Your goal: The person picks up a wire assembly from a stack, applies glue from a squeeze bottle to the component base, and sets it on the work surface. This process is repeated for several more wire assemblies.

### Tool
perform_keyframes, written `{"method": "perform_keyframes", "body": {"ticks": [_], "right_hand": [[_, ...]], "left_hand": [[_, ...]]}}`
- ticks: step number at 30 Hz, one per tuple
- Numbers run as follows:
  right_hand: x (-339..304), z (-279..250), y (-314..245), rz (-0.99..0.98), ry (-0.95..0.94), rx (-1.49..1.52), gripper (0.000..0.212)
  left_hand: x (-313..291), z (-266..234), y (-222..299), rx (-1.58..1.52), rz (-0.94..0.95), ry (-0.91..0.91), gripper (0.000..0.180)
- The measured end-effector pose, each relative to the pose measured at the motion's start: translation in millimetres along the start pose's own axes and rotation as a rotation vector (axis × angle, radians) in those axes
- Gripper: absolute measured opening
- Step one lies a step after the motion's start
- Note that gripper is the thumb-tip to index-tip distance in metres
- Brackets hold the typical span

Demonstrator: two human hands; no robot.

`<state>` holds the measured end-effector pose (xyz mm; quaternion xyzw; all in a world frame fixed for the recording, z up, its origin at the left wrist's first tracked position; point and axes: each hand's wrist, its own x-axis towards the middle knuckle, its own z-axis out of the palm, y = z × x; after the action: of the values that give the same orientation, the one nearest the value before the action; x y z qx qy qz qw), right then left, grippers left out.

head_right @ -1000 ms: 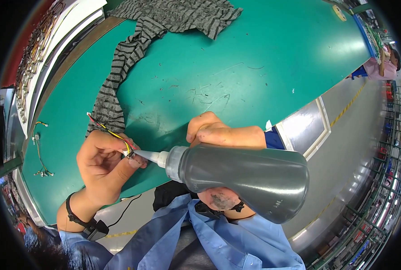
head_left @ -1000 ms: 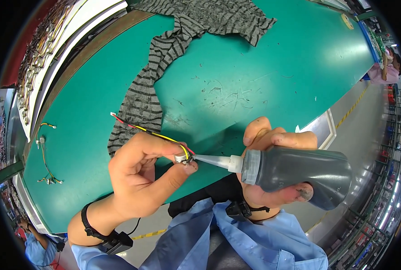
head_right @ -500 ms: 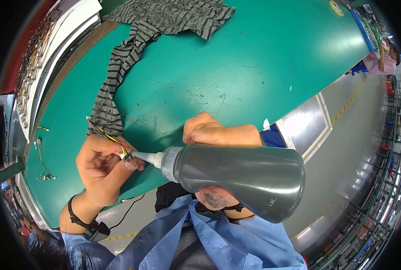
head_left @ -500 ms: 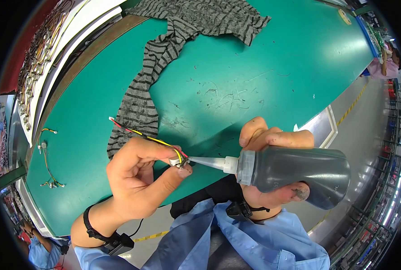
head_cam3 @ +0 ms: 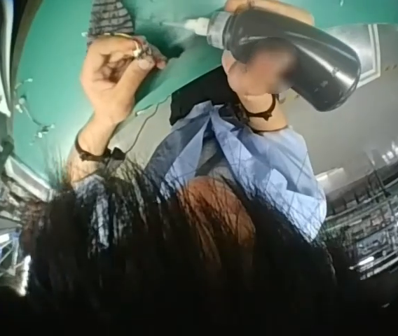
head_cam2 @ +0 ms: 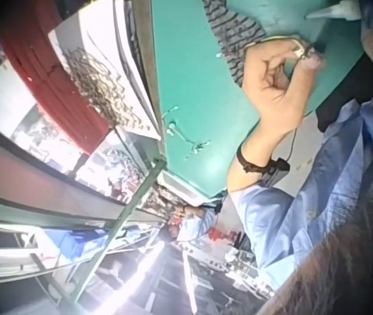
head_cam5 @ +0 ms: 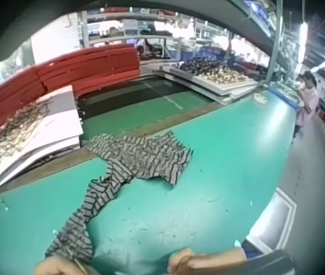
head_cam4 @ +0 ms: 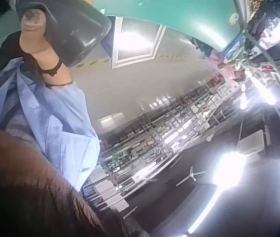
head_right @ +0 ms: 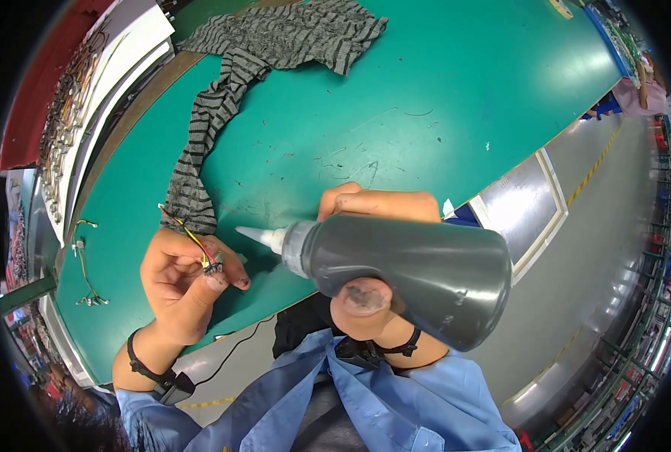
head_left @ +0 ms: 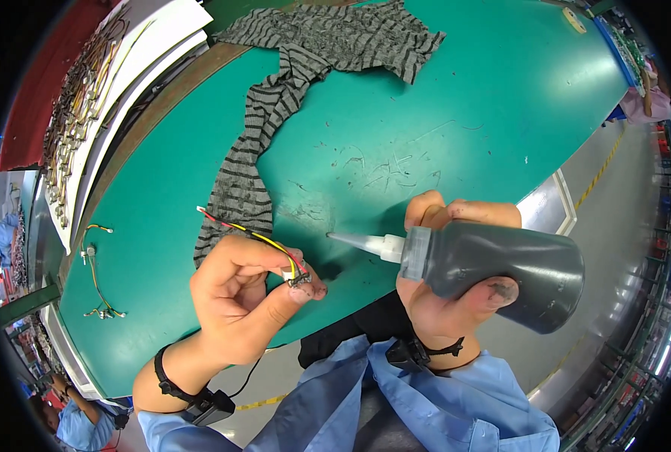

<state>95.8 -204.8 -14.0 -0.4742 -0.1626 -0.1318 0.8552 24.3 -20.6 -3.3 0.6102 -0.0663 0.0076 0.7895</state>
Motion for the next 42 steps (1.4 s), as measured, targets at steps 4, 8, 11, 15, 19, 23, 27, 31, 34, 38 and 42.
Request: {"method": "perform_keyframes", "body": {"ticks": [4,8,11,15,19,23,27,31,34,38,42], "right_hand": [[0.8,-2.4,-0.5,0.01,0.023,0.127,0.068],[-1.7,-3.9,-0.9,0.065,-0.012,0.291,0.069],[-3.0,-2.1,-0.5,0.116,-0.057,0.347,0.072],[-3.6,-5.1,0.4,0.086,-0.111,0.136,0.076],[1.9,-17.5,6.5,-0.076,-0.389,0.206,0.076],[-4.3,-10.6,13.3,-0.168,-0.287,0.255,0.074],[-1.7,-4.5,2.1,-0.035,-0.273,-0.02,0.077],[-1.0,-4.4,1.5,-0.03,-0.246,-0.035,0.077],[-1.9,-1.3,0.2,-0.024,-0.168,-0.062,0.075],[1.1,-16.9,9.3,-0.076,-0.337,0.229,0.075],[-0.3,-12.8,9.1,-0.079,-0.277,0.224,0.076]], "left_hand": [[2.1,-1.4,0.7,-0.023,0.008,-0.039,0.027],[2.1,-0.2,0.6,-0.016,0.004,-0.035,0.027],[1.0,-0.6,1.0,-0.014,-0.005,-0.026,0.027],[-0.4,0.8,1.5,0.024,-0.012,0.001,0.028],[0.6,1.4,1.9,0.019,-0.006,-0.011,0.028],[-0.6,-4.9,-2.5,0.045,0.019,-0.055,0.027],[0.0,-4.4,-1.6,0.05,0.021,-0.058,0.027],[-0.7,-0.9,-0.9,0.02,-0.005,-0.024,0.027],[0.7,-0.4,-0.7,0.013,-0.005,-0.034,0.027],[-0.6,-1.7,-0.1,0.016,-0.007,-0.035,0.027],[-0.8,-1.3,0.1,0.019,-0.012,-0.031,0.027]]}}
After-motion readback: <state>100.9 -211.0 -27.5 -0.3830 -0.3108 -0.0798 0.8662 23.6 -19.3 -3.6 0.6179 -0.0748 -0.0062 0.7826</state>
